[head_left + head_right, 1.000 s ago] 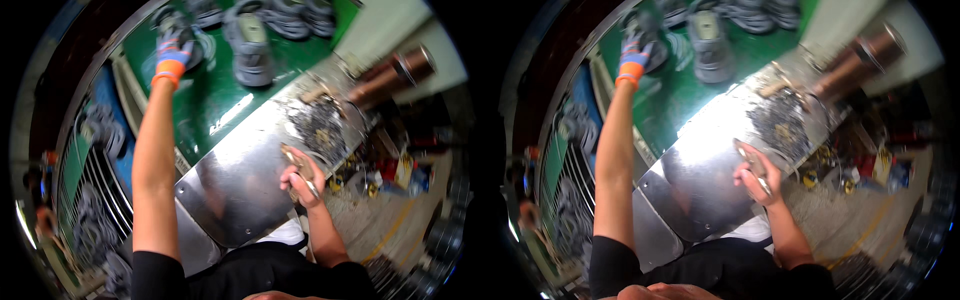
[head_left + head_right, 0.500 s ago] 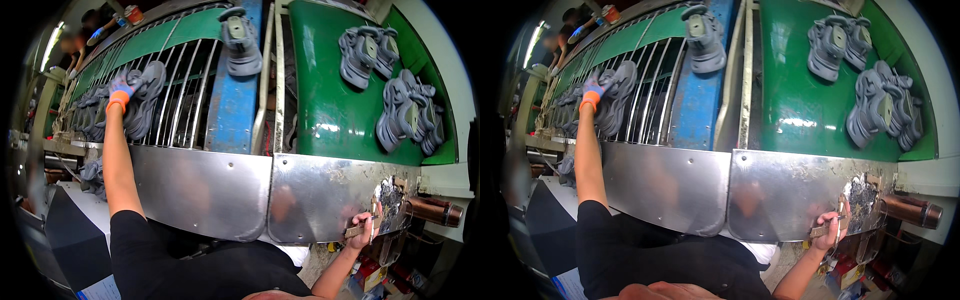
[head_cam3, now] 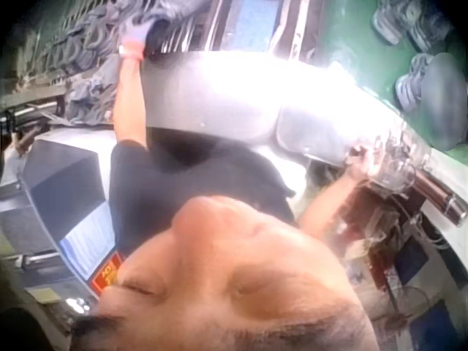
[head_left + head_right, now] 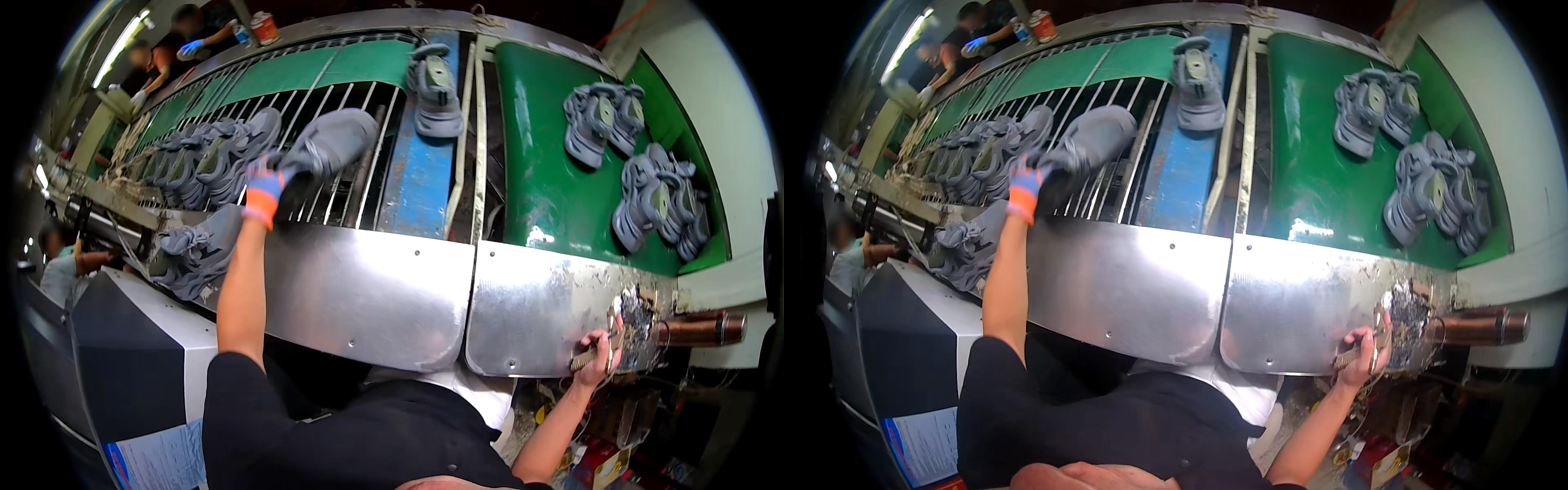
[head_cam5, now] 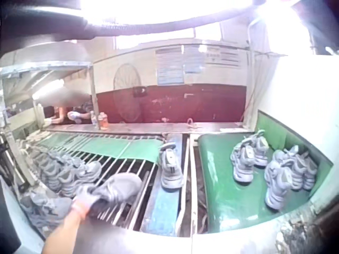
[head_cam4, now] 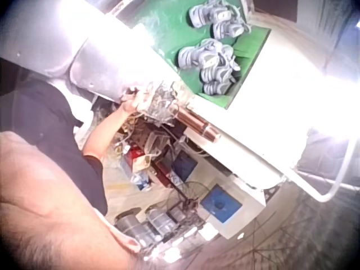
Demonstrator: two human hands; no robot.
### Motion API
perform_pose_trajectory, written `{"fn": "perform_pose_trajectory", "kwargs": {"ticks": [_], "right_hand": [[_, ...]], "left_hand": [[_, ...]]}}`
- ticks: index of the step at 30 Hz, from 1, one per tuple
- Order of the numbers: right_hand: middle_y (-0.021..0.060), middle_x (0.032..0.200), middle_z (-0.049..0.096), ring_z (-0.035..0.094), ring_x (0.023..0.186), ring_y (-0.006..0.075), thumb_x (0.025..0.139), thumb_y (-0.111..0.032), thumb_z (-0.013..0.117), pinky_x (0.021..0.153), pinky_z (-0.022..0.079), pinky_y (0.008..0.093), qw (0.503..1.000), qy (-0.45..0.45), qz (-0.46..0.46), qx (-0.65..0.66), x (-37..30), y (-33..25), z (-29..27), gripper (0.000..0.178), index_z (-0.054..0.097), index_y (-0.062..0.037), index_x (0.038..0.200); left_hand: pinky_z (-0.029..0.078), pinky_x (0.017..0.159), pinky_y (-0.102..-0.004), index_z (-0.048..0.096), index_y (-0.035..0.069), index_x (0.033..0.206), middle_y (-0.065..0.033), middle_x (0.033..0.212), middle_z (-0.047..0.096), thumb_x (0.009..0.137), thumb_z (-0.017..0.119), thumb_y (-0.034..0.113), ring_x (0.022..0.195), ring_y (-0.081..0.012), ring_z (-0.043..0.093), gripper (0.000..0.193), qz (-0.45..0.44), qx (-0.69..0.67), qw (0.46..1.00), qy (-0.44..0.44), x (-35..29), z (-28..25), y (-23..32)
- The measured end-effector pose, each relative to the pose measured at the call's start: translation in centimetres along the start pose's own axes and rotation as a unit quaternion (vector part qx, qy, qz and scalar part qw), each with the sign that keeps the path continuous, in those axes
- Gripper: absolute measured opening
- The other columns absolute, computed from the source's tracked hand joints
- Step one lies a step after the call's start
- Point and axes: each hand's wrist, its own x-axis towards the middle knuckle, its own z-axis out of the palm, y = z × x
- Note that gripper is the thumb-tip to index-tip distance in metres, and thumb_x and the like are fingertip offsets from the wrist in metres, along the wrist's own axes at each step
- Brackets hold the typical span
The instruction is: The person applies adhesive to the edges and soles of shoes using a handheld dispenser and then places each shoe onto a conveyor belt.
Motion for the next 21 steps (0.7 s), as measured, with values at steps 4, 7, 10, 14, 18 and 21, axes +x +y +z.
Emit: {"fn": "perform_pose_trajectory", "kwargs": {"ticks": [4, 7, 10, 14, 18, 21], "right_hand": [[0.0065, 0.076, 0.058, 0.053, 0.062, 0.0126, 0.086, -0.018, 0.057, 0.060, 0.046, 0.0250, 1.000, 0.016, 0.008, -0.005, -0.2, -1.3, 0.9, 0.063, 0.037, 0.0103, 0.139], [0.0100, 0.083, 0.062, 0.053, 0.062, 0.0127, 0.085, -0.016, 0.057, 0.059, 0.047, 0.0253, 1.000, 0.006, 0.007, 0.008, -0.3, -0.7, -0.1, 0.061, 0.038, 0.0110, 0.138], [0.0053, 0.075, 0.058, 0.054, 0.062, 0.0128, 0.087, -0.018, 0.058, 0.060, 0.047, 0.0260, 0.999, 0.015, 0.018, 0.029, -0.5, -0.8, 0.0, 0.061, 0.039, 0.0062, 0.140], [0.0063, 0.080, 0.060, 0.056, 0.065, 0.0127, 0.088, -0.012, 0.059, 0.060, 0.049, 0.0265, 0.996, 0.005, 0.039, 0.077, -0.6, -0.7, -0.5, 0.054, 0.043, 0.0040, 0.137], [0.0098, 0.082, 0.063, 0.060, 0.068, 0.0144, 0.088, -0.012, 0.058, 0.063, 0.051, 0.0277, 0.999, -0.010, 0.010, 0.049, 0.0, 0.0, -1.3, 0.053, 0.043, 0.0077, 0.136], [0.0092, 0.080, 0.061, 0.059, 0.064, 0.0152, 0.090, -0.014, 0.058, 0.064, 0.051, 0.0280, 0.999, -0.006, -0.001, 0.032, 0.1, 0.1, -1.6, 0.054, 0.042, 0.0073, 0.136]], "left_hand": [[0.050, 0.066, -0.0309, 0.065, 0.005, 0.079, -0.0068, 0.076, 0.063, 0.060, 0.090, 0.020, 0.069, -0.0182, 0.061, 0.035, 0.178, -0.082, 0.947, -0.254, -11.6, -0.1, 8.0], [0.050, 0.068, -0.0354, 0.070, 0.005, 0.092, -0.0088, 0.085, 0.066, 0.060, 0.090, 0.032, 0.077, -0.0277, 0.064, 0.046, 0.288, -0.012, 0.861, -0.418, -15.1, -0.9, 14.1], [0.049, 0.084, -0.0394, 0.068, 0.010, 0.108, -0.0104, 0.104, 0.064, 0.065, 0.084, 0.038, 0.096, -0.0300, 0.061, 0.054, 0.330, -0.106, 0.805, -0.483, -15.8, -1.0, 20.6], [0.029, 0.110, -0.0579, 0.055, 0.017, 0.130, -0.0131, 0.137, 0.050, 0.075, 0.069, 0.038, 0.128, -0.0357, 0.046, 0.061, 0.548, -0.043, 0.719, -0.426, -18.7, 2.4, 29.3], [0.045, 0.091, -0.0462, 0.055, 0.013, 0.128, -0.0084, 0.117, 0.055, 0.082, 0.051, 0.021, 0.104, -0.0280, 0.055, 0.047, 0.689, 0.038, 0.639, -0.339, -23.9, 9.4, 31.5], [0.046, 0.086, -0.0405, 0.055, 0.007, 0.124, -0.0104, 0.112, 0.054, 0.079, 0.057, 0.028, 0.099, -0.0260, 0.055, 0.049, 0.685, 0.034, 0.600, -0.411, -22.3, 10.5, 32.7]]}}
